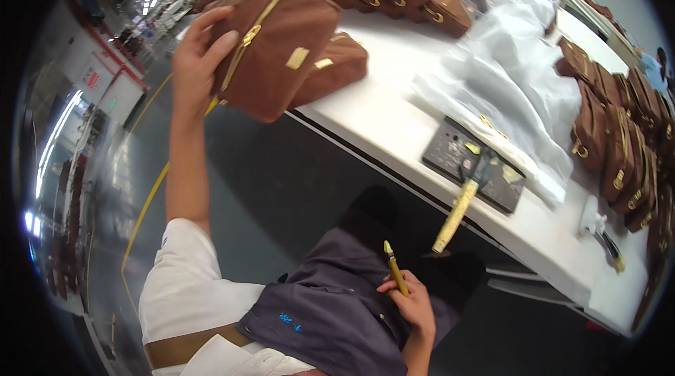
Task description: Assembling and finishing hardware on leather pouches in a factory.
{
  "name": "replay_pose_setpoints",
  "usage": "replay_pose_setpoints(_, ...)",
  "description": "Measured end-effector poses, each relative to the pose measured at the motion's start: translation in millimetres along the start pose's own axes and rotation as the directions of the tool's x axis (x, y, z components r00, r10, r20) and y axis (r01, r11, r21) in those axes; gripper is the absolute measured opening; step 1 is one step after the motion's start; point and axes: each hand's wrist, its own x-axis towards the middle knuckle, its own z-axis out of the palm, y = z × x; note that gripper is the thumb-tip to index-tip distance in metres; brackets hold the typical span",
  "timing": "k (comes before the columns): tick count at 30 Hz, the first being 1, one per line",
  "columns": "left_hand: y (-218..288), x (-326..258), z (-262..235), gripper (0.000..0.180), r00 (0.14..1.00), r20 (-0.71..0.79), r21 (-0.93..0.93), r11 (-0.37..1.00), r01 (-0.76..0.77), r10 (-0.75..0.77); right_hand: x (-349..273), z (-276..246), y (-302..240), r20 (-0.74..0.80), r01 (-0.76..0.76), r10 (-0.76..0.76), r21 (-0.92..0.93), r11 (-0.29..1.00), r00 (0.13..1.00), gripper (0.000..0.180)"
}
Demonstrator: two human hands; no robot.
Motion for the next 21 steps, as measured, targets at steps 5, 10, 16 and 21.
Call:
replay_pose_setpoints(5,20,-74,-2,0.038,0.999,-0.044,-0.009,0.999,-0.032,0.032,-64,-57,-106,-0.216,0.307,-0.335,-0.150,0.940,0.917,0.018)
replay_pose_setpoints(10,33,-127,25,0.042,0.999,-0.040,-0.113,0.993,-0.020,0.016,-49,-102,-154,-0.613,-0.035,-0.495,-0.649,0.760,0.616,0.021)
replay_pose_setpoints(16,36,-164,60,0.042,0.972,-0.037,0.043,0.972,-0.230,0.231,5,-135,-155,-0.393,-0.254,-0.869,-0.911,0.324,0.302,0.023)
replay_pose_setpoints(21,50,-177,66,0.036,0.945,0.039,0.100,0.940,-0.326,0.324,9,6,-181,-0.197,0.425,-0.851,-0.797,0.428,0.487,0.028)
